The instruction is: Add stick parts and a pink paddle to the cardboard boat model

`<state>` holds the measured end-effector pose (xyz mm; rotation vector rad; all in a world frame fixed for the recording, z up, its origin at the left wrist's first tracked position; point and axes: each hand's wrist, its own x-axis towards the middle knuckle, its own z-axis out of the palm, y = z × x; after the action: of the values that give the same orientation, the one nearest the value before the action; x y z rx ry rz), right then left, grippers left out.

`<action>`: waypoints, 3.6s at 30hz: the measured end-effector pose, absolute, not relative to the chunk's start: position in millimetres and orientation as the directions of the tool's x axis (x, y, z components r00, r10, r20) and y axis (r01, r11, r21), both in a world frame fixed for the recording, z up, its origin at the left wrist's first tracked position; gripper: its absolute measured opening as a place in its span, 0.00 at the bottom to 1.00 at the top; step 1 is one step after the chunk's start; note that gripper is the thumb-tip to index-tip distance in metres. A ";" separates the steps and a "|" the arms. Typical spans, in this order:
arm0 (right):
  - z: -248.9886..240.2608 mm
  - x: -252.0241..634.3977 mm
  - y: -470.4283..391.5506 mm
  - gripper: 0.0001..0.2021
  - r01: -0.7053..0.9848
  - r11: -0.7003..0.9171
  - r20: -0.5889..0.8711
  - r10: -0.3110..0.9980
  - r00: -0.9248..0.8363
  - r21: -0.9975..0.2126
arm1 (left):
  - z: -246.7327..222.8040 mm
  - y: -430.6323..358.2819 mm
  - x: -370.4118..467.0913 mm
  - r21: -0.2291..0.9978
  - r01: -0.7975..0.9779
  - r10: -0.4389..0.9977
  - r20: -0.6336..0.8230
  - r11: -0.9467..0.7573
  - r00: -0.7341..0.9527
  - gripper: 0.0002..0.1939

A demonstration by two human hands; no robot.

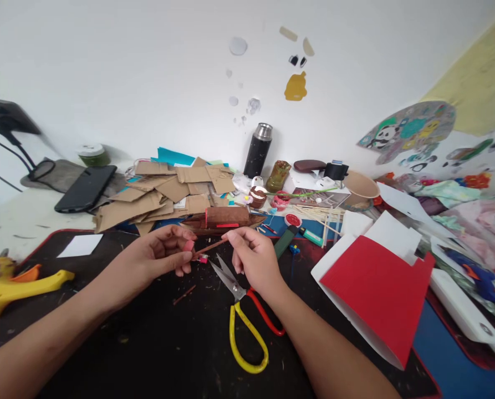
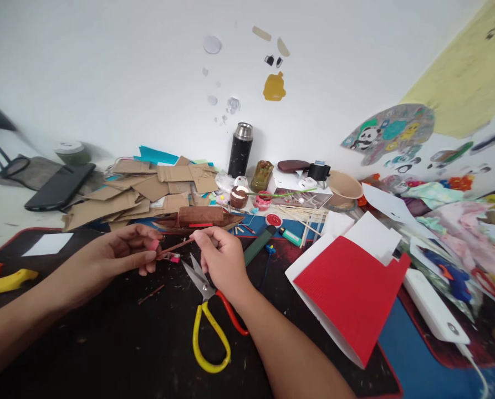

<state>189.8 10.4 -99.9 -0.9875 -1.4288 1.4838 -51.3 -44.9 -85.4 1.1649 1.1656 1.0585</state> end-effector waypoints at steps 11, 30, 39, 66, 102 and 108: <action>-103.7 191.7 16.8 0.26 -0.097 -0.076 -0.034 0.928 -0.372 -0.992 | -82.0 -46.7 -47.6 0.995 -0.022 0.994 -0.102 0.102 0.032 0.26; -100.5 184.8 5.4 0.23 -0.229 -0.268 -0.111 0.841 -0.530 -0.936 | -84.8 -48.9 -43.8 0.995 0.007 0.993 -0.100 0.100 0.061 0.26; -94.1 190.4 11.3 0.23 -0.379 -0.472 -0.176 0.780 -0.601 -0.796 | -86.5 -46.6 -45.2 0.995 -0.008 0.994 -0.102 0.102 0.040 0.27; -98.0 189.9 8.8 0.19 -0.261 -0.472 -0.198 0.721 -0.664 -0.842 | -103.7 -49.3 -63.4 0.638 0.695 0.935 0.125 -0.332 0.331 0.12; -100.0 189.6 10.5 0.26 -0.279 -0.465 -0.218 0.761 -0.611 -0.840 | -74.0 -56.1 -51.8 0.849 0.523 0.989 0.128 -0.069 -0.078 0.24; -100.0 189.7 11.8 0.29 -0.313 -0.438 -0.207 0.801 -0.562 -0.843 | -71.6 -53.9 -52.0 0.840 0.542 0.988 0.099 -0.019 -0.118 0.28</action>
<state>189.7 11.8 -100.0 -0.7964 -1.0255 2.0439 -52.0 -53.9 -71.6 1.6003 1.7070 1.0385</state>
